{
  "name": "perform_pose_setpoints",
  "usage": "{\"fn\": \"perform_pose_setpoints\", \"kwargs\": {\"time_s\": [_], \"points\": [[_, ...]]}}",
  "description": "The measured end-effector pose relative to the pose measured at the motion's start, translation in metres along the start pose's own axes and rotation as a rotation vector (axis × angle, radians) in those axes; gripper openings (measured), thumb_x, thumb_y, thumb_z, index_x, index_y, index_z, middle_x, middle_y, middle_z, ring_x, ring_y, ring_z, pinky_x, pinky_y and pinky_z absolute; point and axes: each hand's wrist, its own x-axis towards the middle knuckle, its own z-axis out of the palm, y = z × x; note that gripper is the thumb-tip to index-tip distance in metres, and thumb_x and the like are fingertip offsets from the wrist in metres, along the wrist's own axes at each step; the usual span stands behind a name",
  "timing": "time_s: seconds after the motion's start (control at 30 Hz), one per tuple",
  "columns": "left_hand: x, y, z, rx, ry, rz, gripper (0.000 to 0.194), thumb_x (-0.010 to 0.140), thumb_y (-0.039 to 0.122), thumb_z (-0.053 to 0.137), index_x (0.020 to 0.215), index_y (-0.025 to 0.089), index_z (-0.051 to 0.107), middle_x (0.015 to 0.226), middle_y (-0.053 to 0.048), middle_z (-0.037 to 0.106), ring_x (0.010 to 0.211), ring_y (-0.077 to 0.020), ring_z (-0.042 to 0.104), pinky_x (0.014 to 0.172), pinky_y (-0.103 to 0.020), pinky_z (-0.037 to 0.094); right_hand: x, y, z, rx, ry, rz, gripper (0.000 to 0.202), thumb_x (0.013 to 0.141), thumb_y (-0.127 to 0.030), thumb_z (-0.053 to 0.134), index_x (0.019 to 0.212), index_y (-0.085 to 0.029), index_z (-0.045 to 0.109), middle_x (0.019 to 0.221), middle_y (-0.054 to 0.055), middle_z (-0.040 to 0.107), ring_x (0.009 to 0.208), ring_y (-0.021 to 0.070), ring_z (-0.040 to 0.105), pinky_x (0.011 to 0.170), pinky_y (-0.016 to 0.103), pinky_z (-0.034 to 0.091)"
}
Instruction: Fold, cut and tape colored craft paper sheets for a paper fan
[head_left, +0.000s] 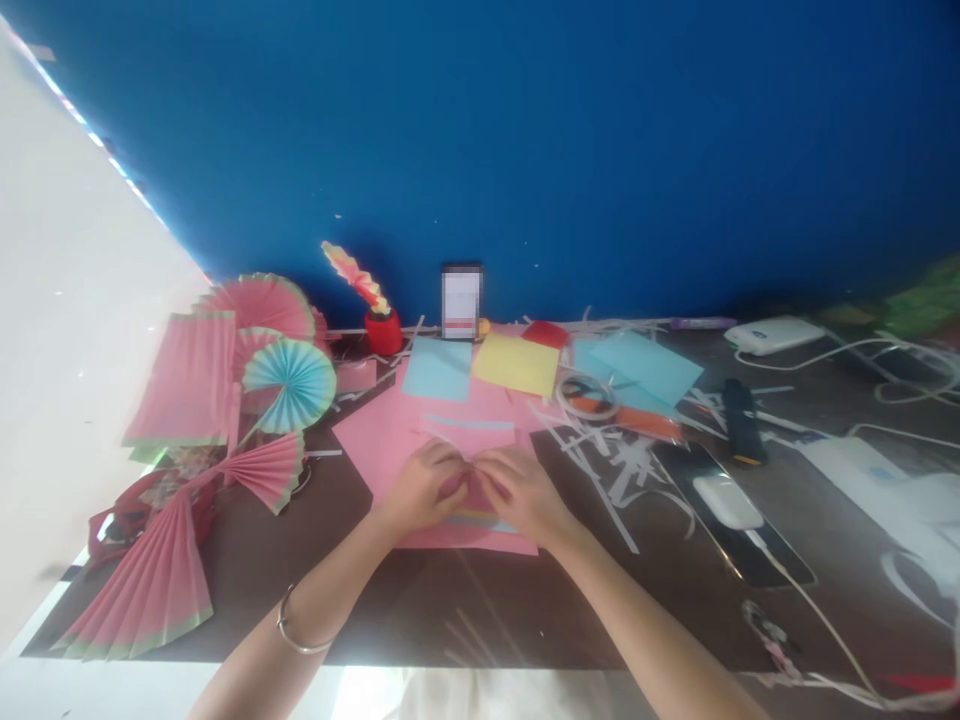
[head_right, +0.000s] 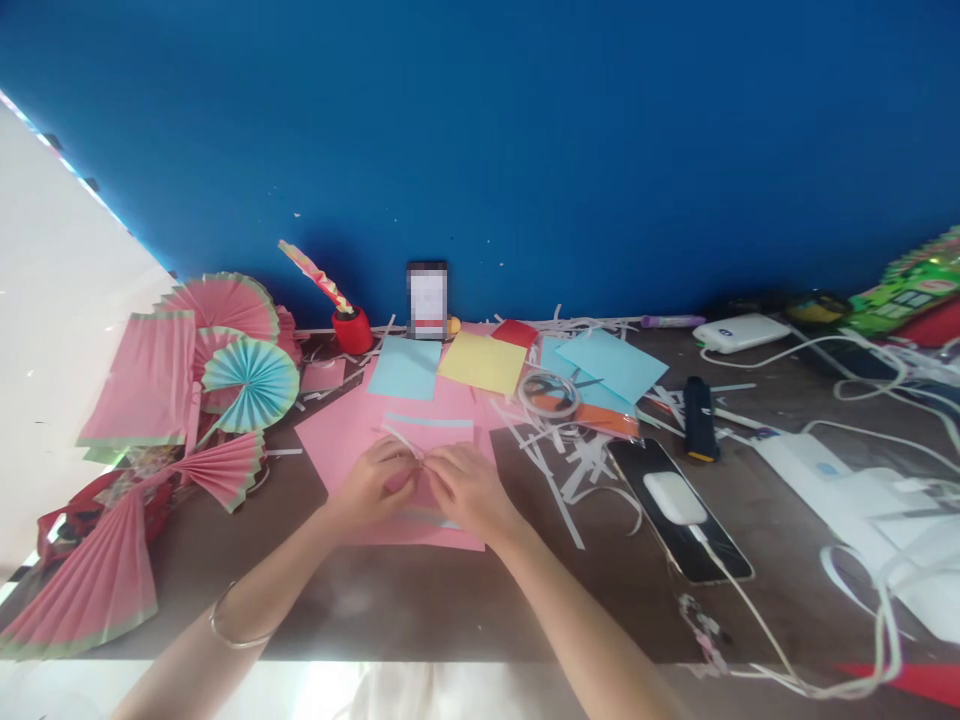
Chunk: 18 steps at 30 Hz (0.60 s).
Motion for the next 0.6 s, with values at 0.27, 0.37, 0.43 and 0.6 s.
{"fn": "perform_pose_setpoints", "kwargs": {"time_s": [0.27, 0.37, 0.43, 0.6], "points": [[0.0005, 0.0005, -0.0003, 0.028, -0.024, -0.003, 0.011, 0.078, 0.019, 0.051, 0.081, 0.018, 0.061, 0.084, -0.006, 0.060, 0.081, -0.0174, 0.052, 0.073, -0.031, 0.044, 0.0023, -0.0011, -0.0023, -0.002, -0.038, -0.004, 0.015, 0.084, -0.010, 0.048, 0.089, -0.019, 0.058, 0.085, 0.004, 0.066, 0.080, 0.0168, 0.060, 0.076, 0.034, 0.048], [0.0010, 0.0015, -0.0012, 0.017, -0.031, -0.022, 0.011, 0.078, 0.018, 0.050, 0.081, 0.018, 0.061, 0.084, -0.006, 0.060, 0.081, -0.0175, 0.052, 0.073, -0.031, 0.044, 0.0015, -0.0011, -0.0028, 0.012, -0.049, 0.004, 0.016, 0.084, -0.011, 0.048, 0.093, -0.021, 0.058, 0.088, 0.005, 0.066, 0.082, 0.0176, 0.060, 0.077, 0.035, 0.048], [0.0013, 0.0015, -0.0015, 0.012, -0.037, -0.025, 0.011, 0.077, 0.018, 0.050, 0.080, 0.018, 0.061, 0.084, -0.006, 0.060, 0.081, -0.0177, 0.051, 0.074, -0.031, 0.044, 0.0009, -0.0009, -0.0027, 0.002, -0.061, 0.006, 0.017, 0.084, -0.012, 0.047, 0.094, -0.021, 0.058, 0.089, 0.005, 0.066, 0.082, 0.0179, 0.060, 0.076, 0.036, 0.049], [0.0024, 0.0013, -0.0025, 0.004, -0.070, -0.024, 0.009, 0.075, 0.016, 0.051, 0.076, 0.018, 0.060, 0.081, -0.005, 0.060, 0.080, -0.0179, 0.050, 0.073, -0.031, 0.043, 0.0011, -0.0004, -0.0012, 0.015, -0.076, 0.008, 0.017, 0.085, -0.011, 0.047, 0.092, -0.021, 0.059, 0.087, 0.004, 0.067, 0.080, 0.0168, 0.060, 0.074, 0.034, 0.049]]}}
